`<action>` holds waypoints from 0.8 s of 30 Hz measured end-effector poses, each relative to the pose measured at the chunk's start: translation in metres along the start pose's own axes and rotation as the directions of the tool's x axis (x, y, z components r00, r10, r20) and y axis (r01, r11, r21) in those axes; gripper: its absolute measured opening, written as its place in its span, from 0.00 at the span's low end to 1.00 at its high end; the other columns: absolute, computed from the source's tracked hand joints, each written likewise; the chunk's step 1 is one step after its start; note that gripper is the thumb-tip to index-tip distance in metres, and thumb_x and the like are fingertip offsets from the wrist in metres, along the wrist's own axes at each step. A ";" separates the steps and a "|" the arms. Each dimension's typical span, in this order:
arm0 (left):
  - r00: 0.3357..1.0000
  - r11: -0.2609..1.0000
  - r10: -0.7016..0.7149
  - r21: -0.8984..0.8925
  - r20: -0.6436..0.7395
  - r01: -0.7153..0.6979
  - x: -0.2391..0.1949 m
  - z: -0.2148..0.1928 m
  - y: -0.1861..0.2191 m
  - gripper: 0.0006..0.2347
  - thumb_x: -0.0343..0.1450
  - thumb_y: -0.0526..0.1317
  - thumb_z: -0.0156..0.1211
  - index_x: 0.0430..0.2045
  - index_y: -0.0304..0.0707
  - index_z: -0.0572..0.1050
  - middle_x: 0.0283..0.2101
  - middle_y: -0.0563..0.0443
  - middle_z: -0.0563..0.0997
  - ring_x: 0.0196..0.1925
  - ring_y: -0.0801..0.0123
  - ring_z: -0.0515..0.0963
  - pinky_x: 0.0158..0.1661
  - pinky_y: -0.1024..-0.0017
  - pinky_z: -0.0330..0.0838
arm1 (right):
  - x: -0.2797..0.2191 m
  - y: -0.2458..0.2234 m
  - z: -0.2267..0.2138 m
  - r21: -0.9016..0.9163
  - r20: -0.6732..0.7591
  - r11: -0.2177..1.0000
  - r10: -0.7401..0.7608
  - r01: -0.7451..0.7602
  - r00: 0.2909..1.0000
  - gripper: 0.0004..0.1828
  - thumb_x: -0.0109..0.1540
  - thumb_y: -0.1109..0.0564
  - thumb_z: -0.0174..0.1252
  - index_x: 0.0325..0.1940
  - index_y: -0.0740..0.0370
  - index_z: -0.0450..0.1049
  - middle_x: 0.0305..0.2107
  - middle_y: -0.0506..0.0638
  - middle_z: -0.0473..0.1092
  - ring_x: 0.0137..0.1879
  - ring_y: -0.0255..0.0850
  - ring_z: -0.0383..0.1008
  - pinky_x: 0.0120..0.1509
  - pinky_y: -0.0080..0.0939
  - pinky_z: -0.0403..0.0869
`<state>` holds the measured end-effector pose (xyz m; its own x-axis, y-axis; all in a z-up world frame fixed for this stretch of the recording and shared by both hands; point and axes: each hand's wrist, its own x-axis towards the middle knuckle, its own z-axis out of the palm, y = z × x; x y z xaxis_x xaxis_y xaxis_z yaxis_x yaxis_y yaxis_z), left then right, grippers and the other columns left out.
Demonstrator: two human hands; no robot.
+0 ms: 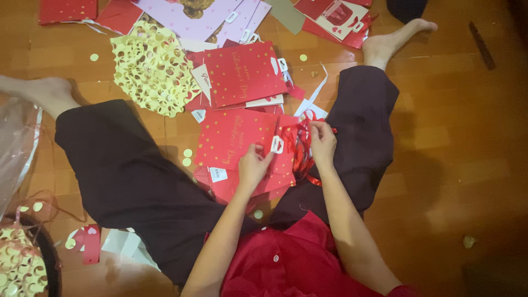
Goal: The person sits on the floor and ties red ribbons onto small white tags attached to red Valentine's Day cards. They handle the cards one at a time, threading the ribbon through the tag and tying a knot.
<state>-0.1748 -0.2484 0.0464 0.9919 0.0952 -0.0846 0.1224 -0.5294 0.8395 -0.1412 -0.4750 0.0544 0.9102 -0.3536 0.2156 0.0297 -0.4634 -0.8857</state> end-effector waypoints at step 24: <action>0.822 0.310 -0.205 -0.761 0.532 0.570 0.005 -0.005 -0.013 0.12 0.74 0.46 0.56 0.47 0.42 0.79 0.44 0.53 0.85 0.39 0.76 0.85 0.35 0.71 0.77 | -0.086 -0.097 0.016 0.017 0.571 0.985 -0.149 0.170 0.807 0.06 0.63 0.60 0.61 0.42 0.64 0.74 0.31 0.53 0.77 0.37 0.43 0.81 0.43 0.43 0.76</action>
<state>-0.1715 -0.2372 0.0377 0.8085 -0.2615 -0.5272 0.5765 0.5316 0.6205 -0.2152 -0.3867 0.1147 0.9662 0.2476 0.0711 0.1908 -0.5025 -0.8433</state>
